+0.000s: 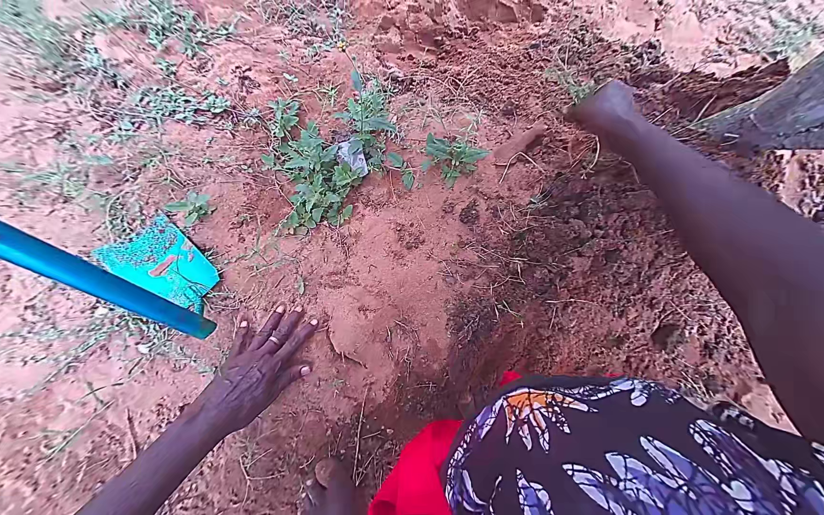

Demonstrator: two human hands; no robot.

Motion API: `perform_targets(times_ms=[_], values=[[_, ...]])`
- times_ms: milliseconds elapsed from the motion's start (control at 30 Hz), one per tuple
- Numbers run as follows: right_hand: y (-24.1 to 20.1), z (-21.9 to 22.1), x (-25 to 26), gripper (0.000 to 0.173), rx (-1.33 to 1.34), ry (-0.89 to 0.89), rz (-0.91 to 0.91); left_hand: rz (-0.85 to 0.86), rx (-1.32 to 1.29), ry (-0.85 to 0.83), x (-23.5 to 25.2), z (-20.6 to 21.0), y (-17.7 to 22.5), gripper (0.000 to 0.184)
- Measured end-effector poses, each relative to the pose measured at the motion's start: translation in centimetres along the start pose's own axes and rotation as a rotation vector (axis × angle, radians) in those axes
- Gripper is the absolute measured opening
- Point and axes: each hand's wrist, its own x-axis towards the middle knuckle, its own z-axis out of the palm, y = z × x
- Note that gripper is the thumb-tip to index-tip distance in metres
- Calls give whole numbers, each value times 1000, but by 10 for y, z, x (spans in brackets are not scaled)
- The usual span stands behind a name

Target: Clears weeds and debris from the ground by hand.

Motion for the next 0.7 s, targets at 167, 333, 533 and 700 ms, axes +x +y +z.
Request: perform_targets(times_ms=[167, 333, 533, 700], values=[[-29, 22, 28, 62, -194, -36, -17, 6, 15, 41, -2, 3, 1, 70], [-51, 41, 36, 59, -187, -46, -68, 11, 16, 67, 0, 5, 0, 70], [-42, 63, 50, 44, -98, -77, -226, 31, 11, 104, 1, 8, -5, 73], [-17, 51, 42, 40, 108, -134, -327, 38, 1, 107, 2, 9, -7, 75]])
